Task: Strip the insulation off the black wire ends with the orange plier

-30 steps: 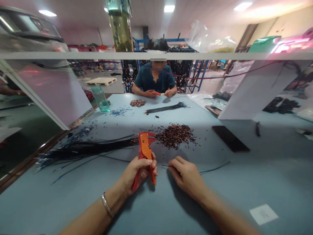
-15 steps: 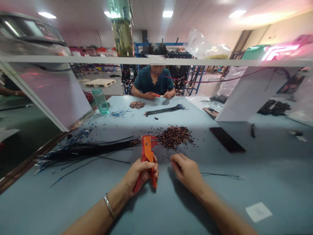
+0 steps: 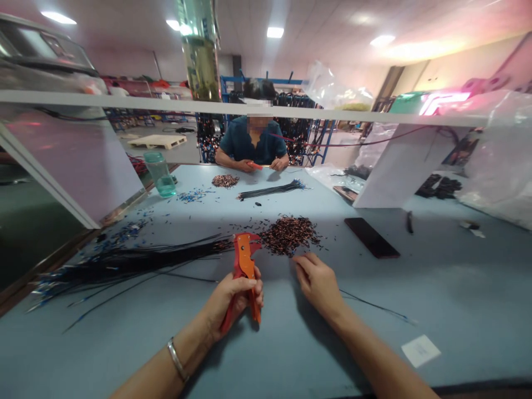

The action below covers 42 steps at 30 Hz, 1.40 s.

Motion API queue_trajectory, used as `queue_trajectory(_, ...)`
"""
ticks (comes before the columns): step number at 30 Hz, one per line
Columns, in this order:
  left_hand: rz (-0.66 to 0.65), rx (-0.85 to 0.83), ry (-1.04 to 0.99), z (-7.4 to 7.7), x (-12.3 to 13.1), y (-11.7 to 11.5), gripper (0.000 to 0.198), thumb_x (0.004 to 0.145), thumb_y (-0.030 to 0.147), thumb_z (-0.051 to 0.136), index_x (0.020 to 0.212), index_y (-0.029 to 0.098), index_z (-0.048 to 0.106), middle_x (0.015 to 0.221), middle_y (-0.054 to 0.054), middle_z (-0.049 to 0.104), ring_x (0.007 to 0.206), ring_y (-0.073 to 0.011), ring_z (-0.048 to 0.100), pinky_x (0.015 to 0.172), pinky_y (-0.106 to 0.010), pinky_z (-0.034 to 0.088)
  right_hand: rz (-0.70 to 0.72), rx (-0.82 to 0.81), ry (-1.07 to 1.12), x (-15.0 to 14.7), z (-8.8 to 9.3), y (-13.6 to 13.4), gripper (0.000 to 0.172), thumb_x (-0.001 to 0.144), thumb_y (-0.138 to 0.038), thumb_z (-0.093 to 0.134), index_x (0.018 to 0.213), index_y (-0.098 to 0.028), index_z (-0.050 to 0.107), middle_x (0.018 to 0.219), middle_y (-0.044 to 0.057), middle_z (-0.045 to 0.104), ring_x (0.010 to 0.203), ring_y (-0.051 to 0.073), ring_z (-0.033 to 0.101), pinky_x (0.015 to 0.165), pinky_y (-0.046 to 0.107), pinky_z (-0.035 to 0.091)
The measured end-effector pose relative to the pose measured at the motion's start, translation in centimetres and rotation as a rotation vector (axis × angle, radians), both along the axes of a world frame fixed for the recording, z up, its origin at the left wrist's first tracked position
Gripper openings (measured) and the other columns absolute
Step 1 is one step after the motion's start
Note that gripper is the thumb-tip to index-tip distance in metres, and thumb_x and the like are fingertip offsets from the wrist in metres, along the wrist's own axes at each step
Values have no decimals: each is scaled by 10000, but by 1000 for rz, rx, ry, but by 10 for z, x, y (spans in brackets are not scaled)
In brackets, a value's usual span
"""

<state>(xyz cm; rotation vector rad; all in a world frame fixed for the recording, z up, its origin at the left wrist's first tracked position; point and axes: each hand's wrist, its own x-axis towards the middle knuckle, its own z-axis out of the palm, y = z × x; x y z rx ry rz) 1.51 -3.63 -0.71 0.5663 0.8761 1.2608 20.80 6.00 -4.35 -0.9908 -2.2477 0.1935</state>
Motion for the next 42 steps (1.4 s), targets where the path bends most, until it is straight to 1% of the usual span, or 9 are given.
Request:
queue_trajectory(3,-8,4,-6,0,0,0,250,691,209,682,900,154,558,673,5,594,586,-136,570,648,-308,479,141,-14,-9,-3,4,-12,288,868,-81,442,984,-200,677,922,77,660,806,173,638,721,239,483)
queue_trajectory(6,-35,21,-42,-2,-1,0,230,704,210,676,900,154,567,673,4,593,590,-134,571,649,-305,471,232,-47,-24,-7,5,-18,287,852,-80,456,906,-219,701,847,60,670,743,175,639,659,239,481)
queue_trajectory(8,-83,19,-83,-4,-2,0,232,706,217,671,908,152,579,671,1,592,591,-136,571,656,-314,467,187,-65,17,-6,5,-14,279,858,-91,449,905,-206,699,832,66,674,714,180,641,644,251,487)
queue_trajectory(13,-253,-11,-170,-7,-4,-2,234,721,251,649,921,139,605,673,-12,584,592,-150,575,675,-349,454,72,-130,182,12,14,-2,240,894,-153,435,979,-171,659,870,77,698,789,189,665,707,271,520)
queue_trajectory(18,-338,-5,-170,-7,0,-6,236,729,261,634,925,131,614,677,-17,579,597,-154,575,674,-350,454,66,-288,359,18,29,-8,186,865,-267,530,845,-190,698,778,47,717,685,184,653,619,269,503)
queue_trajectory(21,-382,-11,-158,-7,2,-8,256,713,257,638,934,129,615,672,-23,585,583,-156,581,667,-350,461,76,-322,407,17,34,-15,187,858,-297,550,806,-197,699,697,22,708,595,159,620,559,247,479)
queue_trajectory(25,-419,-31,-128,-5,4,-10,266,707,244,644,943,124,622,674,-30,592,578,-157,589,659,-352,475,103,-317,411,17,38,-21,178,857,-289,551,780,-200,685,624,-3,675,514,131,566,498,228,441)
queue_trajectory(33,-457,-35,-100,-4,5,-12,278,685,233,660,931,109,625,664,-39,598,573,-163,592,645,-343,473,181,-298,402,16,36,-21,160,887,-235,528,826,-198,671,739,16,711,649,145,640,617,234,476)
queue_trajectory(42,-471,-21,-89,-6,5,-14,281,683,238,663,930,109,623,658,-39,602,561,-157,590,624,-323,473,169,-275,403,15,32,-23,152,864,-222,548,826,-183,689,665,6,684,529,123,558,514,221,419)
